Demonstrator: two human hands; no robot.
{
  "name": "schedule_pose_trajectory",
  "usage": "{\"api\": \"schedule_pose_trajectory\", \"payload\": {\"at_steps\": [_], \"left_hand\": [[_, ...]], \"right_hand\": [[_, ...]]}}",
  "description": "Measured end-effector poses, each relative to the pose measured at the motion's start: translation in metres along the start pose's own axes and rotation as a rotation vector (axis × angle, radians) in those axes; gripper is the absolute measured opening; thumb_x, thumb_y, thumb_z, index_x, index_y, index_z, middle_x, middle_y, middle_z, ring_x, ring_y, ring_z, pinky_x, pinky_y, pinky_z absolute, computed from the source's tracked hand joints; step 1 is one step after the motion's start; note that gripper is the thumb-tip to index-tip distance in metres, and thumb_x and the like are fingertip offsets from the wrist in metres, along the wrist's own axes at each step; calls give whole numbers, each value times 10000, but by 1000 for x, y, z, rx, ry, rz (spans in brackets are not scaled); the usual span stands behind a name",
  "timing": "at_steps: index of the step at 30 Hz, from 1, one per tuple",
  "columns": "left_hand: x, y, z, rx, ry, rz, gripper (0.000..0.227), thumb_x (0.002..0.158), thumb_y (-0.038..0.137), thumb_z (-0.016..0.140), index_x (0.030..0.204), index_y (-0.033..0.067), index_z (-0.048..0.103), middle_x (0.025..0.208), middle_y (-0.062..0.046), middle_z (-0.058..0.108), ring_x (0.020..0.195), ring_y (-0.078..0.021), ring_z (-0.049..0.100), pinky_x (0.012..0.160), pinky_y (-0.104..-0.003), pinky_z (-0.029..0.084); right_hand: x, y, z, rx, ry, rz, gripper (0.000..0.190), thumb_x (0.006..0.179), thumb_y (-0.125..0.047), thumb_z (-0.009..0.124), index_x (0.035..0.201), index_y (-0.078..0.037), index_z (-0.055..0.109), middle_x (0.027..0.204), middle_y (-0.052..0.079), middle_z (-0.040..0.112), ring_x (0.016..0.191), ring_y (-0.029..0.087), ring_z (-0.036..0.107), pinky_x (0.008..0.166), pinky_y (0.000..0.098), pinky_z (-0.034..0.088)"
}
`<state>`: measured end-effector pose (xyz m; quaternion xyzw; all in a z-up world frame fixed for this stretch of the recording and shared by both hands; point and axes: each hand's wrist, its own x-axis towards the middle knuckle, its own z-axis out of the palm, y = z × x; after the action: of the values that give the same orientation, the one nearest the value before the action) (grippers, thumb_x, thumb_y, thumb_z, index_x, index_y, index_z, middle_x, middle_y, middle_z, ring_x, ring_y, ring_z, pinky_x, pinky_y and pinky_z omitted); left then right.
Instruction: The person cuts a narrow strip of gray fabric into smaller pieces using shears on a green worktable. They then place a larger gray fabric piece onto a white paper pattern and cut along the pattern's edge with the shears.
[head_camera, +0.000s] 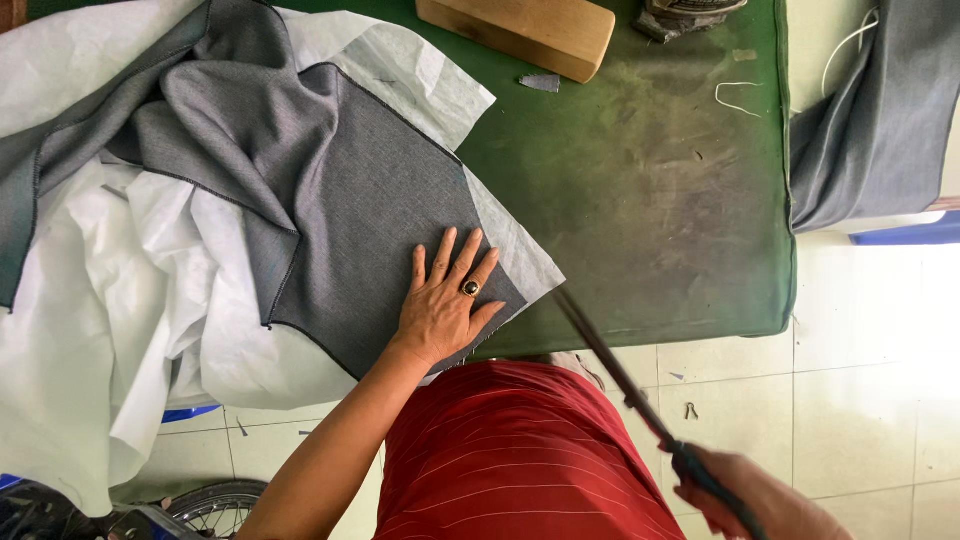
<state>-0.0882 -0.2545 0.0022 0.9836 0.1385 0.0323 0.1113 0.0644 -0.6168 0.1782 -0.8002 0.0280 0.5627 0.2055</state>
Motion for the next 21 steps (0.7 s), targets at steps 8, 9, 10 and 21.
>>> {"api": "schedule_pose_trajectory", "payload": {"at_steps": [8,9,10,21], "left_hand": [[4,1,0,-21,50,16,695,1024,592,520,1601,228,383,1696,-84,286,1556,-412,265,1164,-709,288],[4,0,3,-6,38,18,694,1031,598,487,1609,234,368,1707,-69,258,1562,-405,250,1172,-704,266],[5,-1,6,8,26,19,692,1038,603,455,1617,239,352,1718,-53,229,1568,-397,235,1180,-700,245],[6,-1,6,55,2,9,717,1022,625,451,1628,261,330,1723,-55,215,1565,-384,243,1178,-683,236]], "right_hand": [[54,13,2,-445,-509,-55,141,1037,-245,624,913,-177,615,737,-57,608,631,91,488,601,257,498],[65,19,7,-444,-494,-116,138,1034,-244,629,928,-161,601,698,-21,656,564,107,540,549,267,518],[76,25,10,-445,-480,-177,141,1031,-243,634,942,-144,587,659,14,705,498,123,593,496,276,538],[97,35,27,-603,-326,-400,130,985,-317,632,1001,-195,589,788,-34,792,583,140,613,592,327,570]]}}
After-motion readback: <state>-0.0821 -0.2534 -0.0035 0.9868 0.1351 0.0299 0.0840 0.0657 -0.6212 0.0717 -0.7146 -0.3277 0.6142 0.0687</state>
